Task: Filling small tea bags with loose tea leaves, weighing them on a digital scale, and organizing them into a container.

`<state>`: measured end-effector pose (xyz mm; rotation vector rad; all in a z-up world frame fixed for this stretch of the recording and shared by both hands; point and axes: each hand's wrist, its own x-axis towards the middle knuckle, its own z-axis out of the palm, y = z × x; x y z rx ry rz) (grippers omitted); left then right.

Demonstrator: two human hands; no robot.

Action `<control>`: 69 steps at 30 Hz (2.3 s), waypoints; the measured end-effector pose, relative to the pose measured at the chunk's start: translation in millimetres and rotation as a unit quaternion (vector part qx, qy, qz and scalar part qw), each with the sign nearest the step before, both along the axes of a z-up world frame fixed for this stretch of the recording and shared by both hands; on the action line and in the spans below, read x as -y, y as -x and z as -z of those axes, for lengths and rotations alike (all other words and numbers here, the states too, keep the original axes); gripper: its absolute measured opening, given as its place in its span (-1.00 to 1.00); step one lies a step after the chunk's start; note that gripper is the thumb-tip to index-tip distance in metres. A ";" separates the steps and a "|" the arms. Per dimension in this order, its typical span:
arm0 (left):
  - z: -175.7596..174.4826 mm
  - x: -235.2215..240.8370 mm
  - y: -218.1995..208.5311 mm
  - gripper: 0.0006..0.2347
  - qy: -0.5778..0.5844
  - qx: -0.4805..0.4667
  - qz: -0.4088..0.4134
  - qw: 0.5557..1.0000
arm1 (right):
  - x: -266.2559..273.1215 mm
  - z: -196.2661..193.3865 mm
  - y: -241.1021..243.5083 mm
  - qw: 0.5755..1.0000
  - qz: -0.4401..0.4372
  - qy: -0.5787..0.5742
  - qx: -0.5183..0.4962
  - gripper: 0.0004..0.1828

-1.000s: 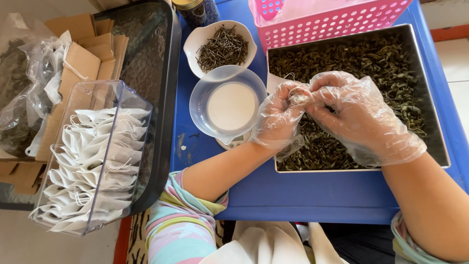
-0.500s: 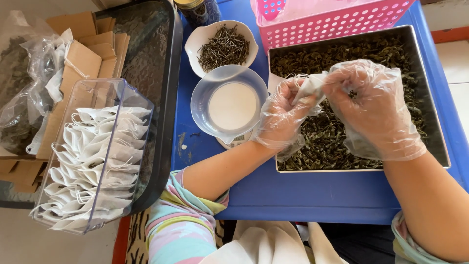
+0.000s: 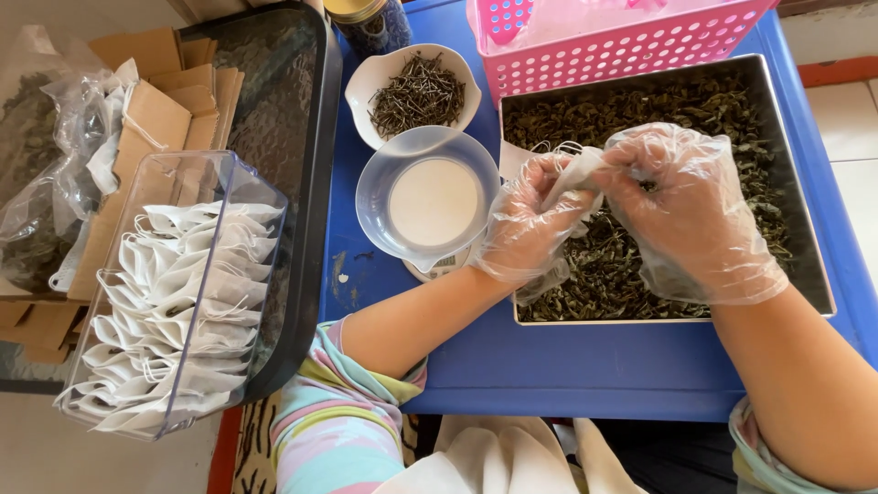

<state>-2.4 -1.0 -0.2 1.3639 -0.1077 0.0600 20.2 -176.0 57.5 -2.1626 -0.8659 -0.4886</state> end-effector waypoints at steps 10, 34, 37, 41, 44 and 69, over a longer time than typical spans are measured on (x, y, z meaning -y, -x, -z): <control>10.3 -2.7 -0.9 -0.80 0.108 -0.047 0.148 0.982 | 8.9 -0.4 -3.9 0.994 0.019 -0.101 0.033 -0.84; 28.3 32.8 33.9 -0.90 -0.551 0.583 0.137 0.581 | -7.1 26.6 3.7 0.997 0.044 -0.053 -0.019 -0.88; 44.2 39.3 31.3 -0.90 -0.556 0.575 0.152 0.580 | -17.3 14.6 8.1 0.994 0.047 0.090 0.035 -0.91; 65.4 46.5 16.1 -0.83 -0.415 0.542 0.227 0.694 | -47.5 -6.6 0.5 0.987 -0.077 0.080 0.113 -0.76; 42.1 32.6 21.1 -0.88 -0.407 0.464 0.249 0.747 | -87.1 -37.9 4.6 0.969 -0.002 0.228 0.094 -0.83; 24.0 24.7 18.3 -0.65 -0.474 0.452 0.284 0.700 | -102.7 -17.6 -28.8 0.806 0.077 0.578 -0.104 -0.54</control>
